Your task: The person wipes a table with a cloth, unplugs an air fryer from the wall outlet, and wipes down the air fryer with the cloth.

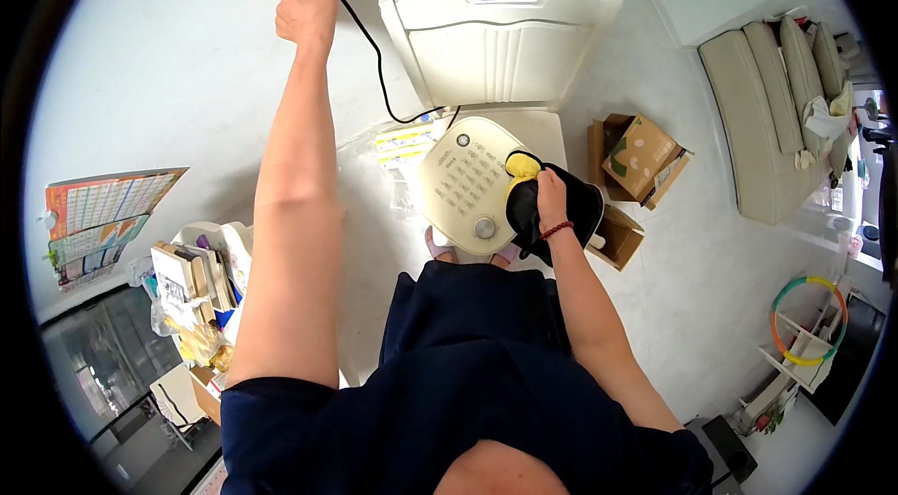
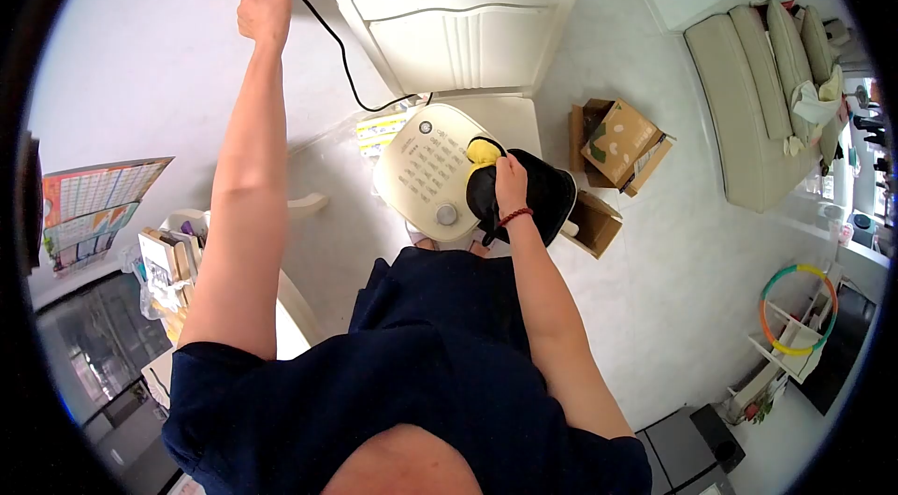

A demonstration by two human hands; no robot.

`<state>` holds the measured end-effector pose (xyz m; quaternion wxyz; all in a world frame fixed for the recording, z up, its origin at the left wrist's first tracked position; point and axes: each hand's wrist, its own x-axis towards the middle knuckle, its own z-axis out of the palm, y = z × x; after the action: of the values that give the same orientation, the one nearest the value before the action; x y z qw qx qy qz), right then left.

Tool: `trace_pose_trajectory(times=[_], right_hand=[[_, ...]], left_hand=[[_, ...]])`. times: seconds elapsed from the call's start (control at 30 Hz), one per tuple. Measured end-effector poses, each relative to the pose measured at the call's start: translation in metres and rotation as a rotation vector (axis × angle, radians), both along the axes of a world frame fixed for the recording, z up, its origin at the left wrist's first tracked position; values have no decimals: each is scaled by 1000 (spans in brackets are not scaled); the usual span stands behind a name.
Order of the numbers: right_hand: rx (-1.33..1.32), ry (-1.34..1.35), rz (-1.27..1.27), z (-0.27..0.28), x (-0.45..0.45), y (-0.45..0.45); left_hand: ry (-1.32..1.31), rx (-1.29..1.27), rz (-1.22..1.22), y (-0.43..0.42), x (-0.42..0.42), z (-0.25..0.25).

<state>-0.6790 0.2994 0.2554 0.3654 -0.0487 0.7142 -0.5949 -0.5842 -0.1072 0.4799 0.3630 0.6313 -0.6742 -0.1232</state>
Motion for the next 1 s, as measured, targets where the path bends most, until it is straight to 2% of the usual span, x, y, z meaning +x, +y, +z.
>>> trace_pose_trajectory(times=[0.07,0.13,0.23,0.43,0.53,0.63,0.93,1.0], right_hand=[[-6,-18,38,-6,-2,4],[9,17,-30,10,3,0],[-2,10,-13,6,1,2],[25,3,-27,1,1,1],[1,-17,-5,-6,0,6],[20,2,16,-7,-2,5],[-12,89,-43,1,3,2],[-4,112,-60,-1,4,3]], left_hand=[[21,5,6,2,0,-4],[60,21,43,3,-5,-8],[-56,37,-45,-1,4,-1],[-6,-105,-37,-4,3,-20],[-244,12,-96,-6,7,3],[-193,82,-144,-10,9,8],[-13,55,-6,-1,-2,-1],[-41,68,8,1,-2,1]])
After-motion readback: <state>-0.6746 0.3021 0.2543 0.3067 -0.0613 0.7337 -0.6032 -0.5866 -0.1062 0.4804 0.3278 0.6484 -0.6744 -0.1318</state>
